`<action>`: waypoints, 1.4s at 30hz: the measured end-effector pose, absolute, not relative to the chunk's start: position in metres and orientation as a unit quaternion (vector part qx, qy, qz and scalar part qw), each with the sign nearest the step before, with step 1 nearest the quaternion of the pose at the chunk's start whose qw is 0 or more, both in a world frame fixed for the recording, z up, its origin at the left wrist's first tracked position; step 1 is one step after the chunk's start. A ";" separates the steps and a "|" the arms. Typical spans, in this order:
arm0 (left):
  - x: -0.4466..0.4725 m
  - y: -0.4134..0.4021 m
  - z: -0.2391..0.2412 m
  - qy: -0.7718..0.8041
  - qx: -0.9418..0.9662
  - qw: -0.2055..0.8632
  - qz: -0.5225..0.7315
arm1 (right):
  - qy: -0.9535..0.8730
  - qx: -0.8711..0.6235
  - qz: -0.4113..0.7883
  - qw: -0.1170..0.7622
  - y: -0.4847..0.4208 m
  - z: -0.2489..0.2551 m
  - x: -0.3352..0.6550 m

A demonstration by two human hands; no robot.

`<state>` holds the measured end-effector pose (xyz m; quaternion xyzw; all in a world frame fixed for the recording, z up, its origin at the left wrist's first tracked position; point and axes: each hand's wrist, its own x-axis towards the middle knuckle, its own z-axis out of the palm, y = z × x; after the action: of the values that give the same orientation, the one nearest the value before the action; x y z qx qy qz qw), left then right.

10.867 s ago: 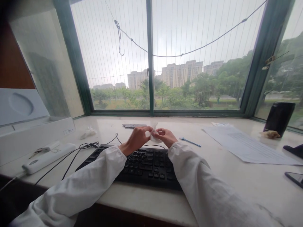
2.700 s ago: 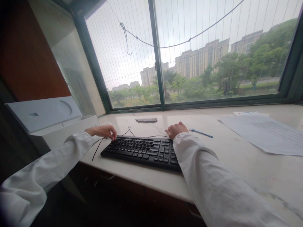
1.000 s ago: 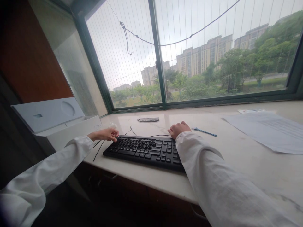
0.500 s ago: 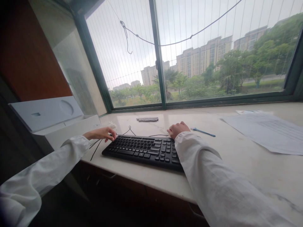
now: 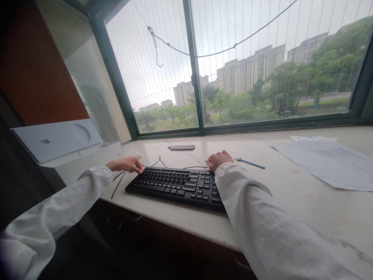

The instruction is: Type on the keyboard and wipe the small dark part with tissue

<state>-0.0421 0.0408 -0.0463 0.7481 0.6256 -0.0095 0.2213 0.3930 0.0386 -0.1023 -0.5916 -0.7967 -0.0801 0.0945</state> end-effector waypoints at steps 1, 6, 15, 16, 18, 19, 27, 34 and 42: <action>-0.042 0.041 -0.046 0.627 0.747 0.220 -0.012 | -0.797 -0.591 -0.080 0.096 0.038 -0.102 0.393; -0.040 0.044 -0.044 0.626 0.754 0.198 -0.030 | -0.797 -0.592 -0.072 0.096 0.037 -0.100 0.393; -0.031 0.057 -0.042 0.599 0.767 0.223 -0.061 | -0.793 -0.597 -0.076 0.093 0.038 -0.101 0.393; -0.032 0.059 -0.043 0.599 0.763 0.236 -0.058 | -0.793 -0.598 -0.074 0.092 0.038 -0.101 0.393; -0.034 0.062 -0.046 0.599 0.755 0.256 -0.071 | -0.793 -0.599 -0.070 0.088 0.038 -0.101 0.393; -0.035 0.063 -0.048 0.596 0.753 0.266 -0.083 | -0.793 -0.599 -0.069 0.086 0.037 -0.100 0.393; -0.033 0.072 -0.050 0.580 0.763 0.262 -0.116 | -0.790 -0.606 -0.061 0.073 0.037 -0.099 0.395; -0.035 0.071 -0.053 0.576 0.762 0.273 -0.110 | -0.786 -0.612 -0.057 0.071 0.037 -0.099 0.396; -0.037 0.064 -0.056 0.591 0.756 0.271 -0.074 | -0.790 -0.605 -0.061 0.076 0.037 -0.099 0.395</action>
<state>-0.0368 0.0643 -0.0559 0.7564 0.5908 -0.0736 0.2707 0.3949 0.0369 -0.0988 -0.6054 -0.7899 -0.0612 0.0760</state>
